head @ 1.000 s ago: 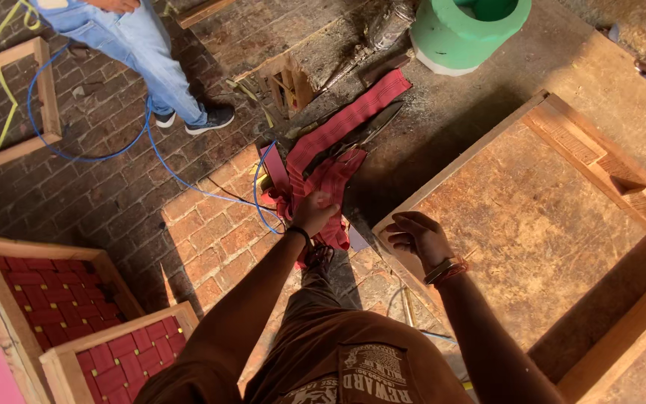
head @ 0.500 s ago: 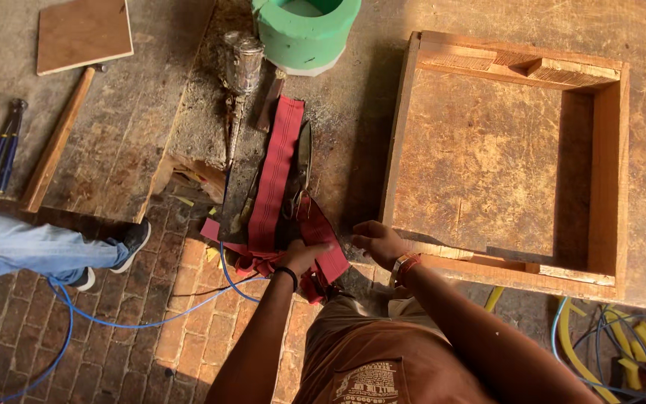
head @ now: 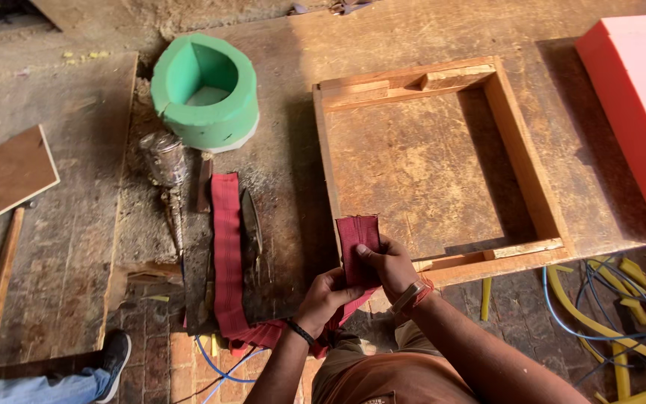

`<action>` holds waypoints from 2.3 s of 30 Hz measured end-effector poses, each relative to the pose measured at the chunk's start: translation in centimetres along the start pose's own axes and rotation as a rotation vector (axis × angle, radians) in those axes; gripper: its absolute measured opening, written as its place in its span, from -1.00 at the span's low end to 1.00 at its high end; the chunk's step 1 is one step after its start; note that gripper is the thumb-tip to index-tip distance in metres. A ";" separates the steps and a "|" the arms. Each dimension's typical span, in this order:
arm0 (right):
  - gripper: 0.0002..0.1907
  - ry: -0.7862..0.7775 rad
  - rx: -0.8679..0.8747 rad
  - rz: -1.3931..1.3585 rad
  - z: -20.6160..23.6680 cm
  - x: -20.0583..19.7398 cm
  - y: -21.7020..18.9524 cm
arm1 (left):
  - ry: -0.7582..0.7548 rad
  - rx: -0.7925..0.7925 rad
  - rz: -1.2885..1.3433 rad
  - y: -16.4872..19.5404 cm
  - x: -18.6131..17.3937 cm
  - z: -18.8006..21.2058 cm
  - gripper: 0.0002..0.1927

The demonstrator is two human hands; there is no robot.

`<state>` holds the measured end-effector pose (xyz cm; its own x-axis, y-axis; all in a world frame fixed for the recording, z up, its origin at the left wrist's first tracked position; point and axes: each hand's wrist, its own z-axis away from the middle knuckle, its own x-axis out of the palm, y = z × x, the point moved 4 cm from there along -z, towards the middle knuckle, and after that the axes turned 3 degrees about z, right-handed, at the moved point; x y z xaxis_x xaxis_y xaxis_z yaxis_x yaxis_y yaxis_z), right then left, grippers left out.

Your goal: The person stretches red elastic webbing strips across a wooden frame on a workbench, pulls them taut, and fastens them with a pneumatic nail gun, cutting the webbing with scissors and adding more strips to cover the frame.

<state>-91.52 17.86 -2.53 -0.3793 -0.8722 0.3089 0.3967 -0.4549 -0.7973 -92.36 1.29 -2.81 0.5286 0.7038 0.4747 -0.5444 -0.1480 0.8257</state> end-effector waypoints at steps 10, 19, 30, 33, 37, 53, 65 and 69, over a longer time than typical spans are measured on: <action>-0.87 0.287 -0.133 -0.486 3.4 -19.8 -12.8 | -0.254 -0.303 -0.721 -7.0 10.7 -10.7 -0.38; -0.82 0.094 0.086 -0.190 -3.9 -28.6 -9.0 | 0.127 -0.386 -0.583 -3.2 9.8 -12.6 -0.43; -0.61 -0.038 -0.043 0.913 -4.3 -25.0 -2.2 | 0.516 -0.196 -1.325 -4.7 5.5 -7.6 -0.38; -0.68 -0.132 0.021 0.644 -5.8 -24.8 -4.5 | 0.455 -0.323 -1.229 -7.0 8.2 -9.2 -0.20; -0.68 -0.400 0.085 0.569 -6.5 -24.4 -8.0 | 0.533 0.067 -1.164 -6.4 13.1 -10.9 0.00; -0.25 -0.810 -0.252 2.411 -5.5 -33.4 -13.4 | 0.781 -0.019 -0.251 -13.2 8.7 -6.5 -0.59; -0.38 -0.424 0.051 2.298 -1.1 -30.8 -9.3 | 1.032 0.145 0.142 -11.3 7.8 -10.8 -0.59; -0.30 -0.147 0.137 2.058 0.2 -26.0 -5.7 | 0.779 0.114 -0.119 -5.9 4.3 -13.1 -0.61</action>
<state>-83.72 43.09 -5.90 0.6563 -0.0130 -0.7544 0.1090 0.9910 0.0778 -95.42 14.35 -9.62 -0.0512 0.9965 0.0661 -0.4207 -0.0815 0.9035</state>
